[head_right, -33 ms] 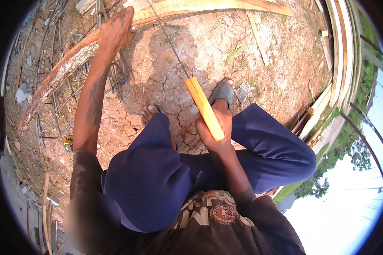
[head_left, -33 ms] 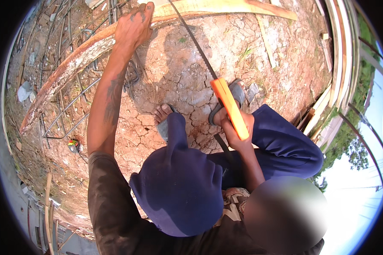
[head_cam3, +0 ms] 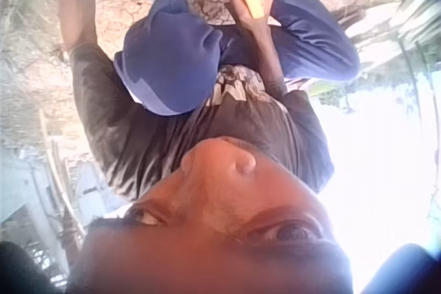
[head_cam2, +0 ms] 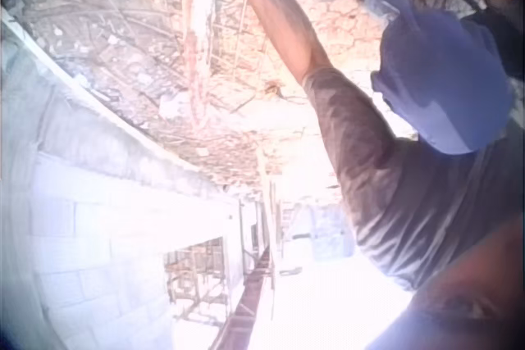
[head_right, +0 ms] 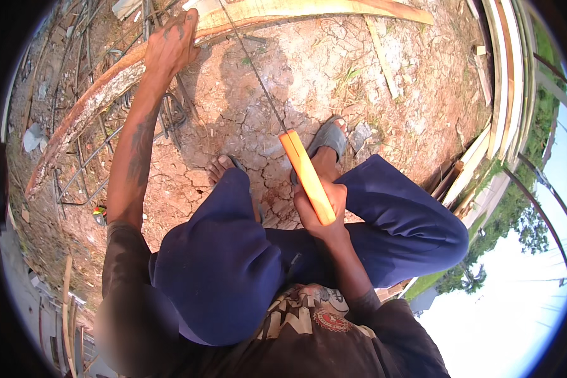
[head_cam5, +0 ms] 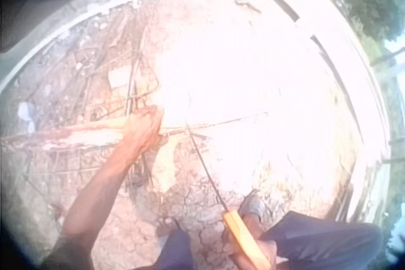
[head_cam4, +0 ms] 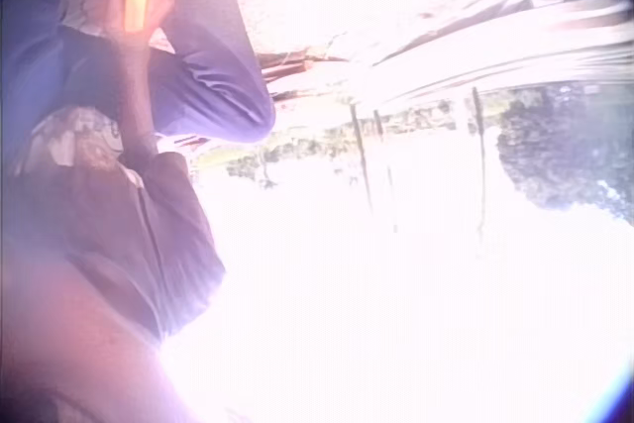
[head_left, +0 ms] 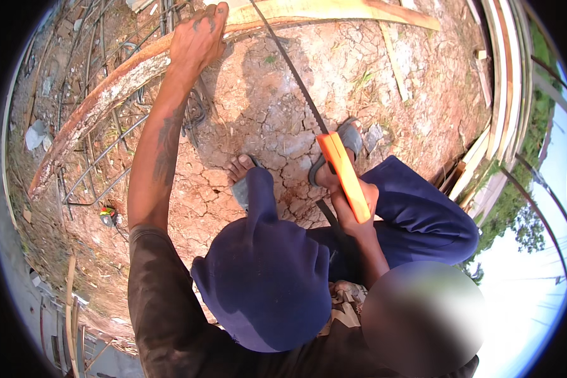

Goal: The person measures a wooden plank with a tape measure, marks it, and then uses a hand saw to cut the plank. The cut piece is separated from the main plank.

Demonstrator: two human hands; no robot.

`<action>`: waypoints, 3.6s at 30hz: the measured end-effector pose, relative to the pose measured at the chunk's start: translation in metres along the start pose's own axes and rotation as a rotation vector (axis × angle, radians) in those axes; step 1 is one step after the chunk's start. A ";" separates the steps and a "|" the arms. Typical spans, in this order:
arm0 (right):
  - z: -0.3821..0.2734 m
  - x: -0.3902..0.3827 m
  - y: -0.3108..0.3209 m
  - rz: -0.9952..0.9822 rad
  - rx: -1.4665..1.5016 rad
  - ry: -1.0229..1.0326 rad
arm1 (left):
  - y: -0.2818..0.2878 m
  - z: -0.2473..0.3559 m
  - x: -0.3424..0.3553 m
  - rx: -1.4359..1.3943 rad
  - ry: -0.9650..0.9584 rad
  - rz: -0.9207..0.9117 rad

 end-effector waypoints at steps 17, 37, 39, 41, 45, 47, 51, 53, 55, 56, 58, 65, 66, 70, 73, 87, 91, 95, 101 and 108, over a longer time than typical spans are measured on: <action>0.028 0.096 -0.065 0.010 0.095 -0.080 | 0.000 0.011 0.015 -0.087 0.031 -0.053; 0.029 0.057 -0.056 0.005 0.007 -0.079 | -0.003 0.004 0.013 -0.070 0.075 -0.181; 0.032 0.088 -0.068 0.019 0.077 -0.078 | -0.008 0.015 0.016 -0.067 -0.004 -0.047; 0.028 0.039 -0.041 0.032 -0.052 -0.089 | -0.024 0.003 0.013 -0.025 0.049 -0.149; 0.041 -0.052 -0.014 -0.047 0.051 0.065 | 0.007 0.003 0.001 -0.011 0.012 0.005; 0.025 -0.004 -0.045 -0.061 -0.093 0.013 | 0.009 0.002 0.005 -0.051 0.025 0.003; 0.051 0.026 -0.044 0.043 -0.026 -0.075 | 0.006 0.006 0.018 -0.066 0.036 -0.049; 0.027 0.002 -0.025 0.054 0.040 -0.272 | 0.016 0.007 0.010 -0.064 0.045 -0.018; 0.041 -0.038 -0.011 -0.032 0.134 -0.168 | 0.010 0.001 0.005 -0.048 0.040 -0.006; 0.055 -0.053 -0.001 -0.055 0.287 -0.090 | 0.004 -0.002 0.008 -0.028 0.042 -0.001; 0.049 -0.044 -0.009 0.041 0.200 -0.162 | -0.004 -0.005 0.005 -0.003 0.035 -0.014; 0.034 0.036 -0.046 0.042 0.098 -0.162 | -0.003 0.010 0.016 -0.039 0.025 -0.123; 0.030 0.002 -0.030 0.032 0.060 -0.221 | -0.001 0.004 0.008 -0.014 0.035 -0.122; 0.027 -0.023 -0.019 0.008 0.076 -0.106 | -0.005 -0.004 0.000 -0.019 0.077 -0.149; 0.041 0.059 -0.059 -0.012 0.117 -0.119 | -0.010 0.003 0.013 -0.078 0.058 -0.140; 0.035 0.011 -0.030 -0.005 0.034 -0.167 | -0.006 -0.001 0.013 -0.030 0.016 -0.061; 0.008 -0.037 -0.009 0.003 -0.046 -0.046 | 0.010 -0.008 -0.005 -0.033 0.035 -0.061; 0.045 0.060 -0.064 0.004 0.115 -0.116 | -0.007 0.014 0.013 -0.089 0.016 -0.074; 0.012 -0.026 -0.017 -0.045 0.030 -0.148 | 0.017 -0.006 0.003 -0.035 0.022 -0.053; 0.032 0.026 -0.034 0.000 0.022 -0.100 | 0.000 0.017 0.019 -0.111 0.003 -0.051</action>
Point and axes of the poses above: each hand's wrist, its own x-axis towards the middle knuckle, its own y-axis out of the back of the hand, z = x × y, the point moved 9 cm from there along x, towards the middle knuckle, and after that the axes turned 4 degrees about z, right-handed, at the moved point
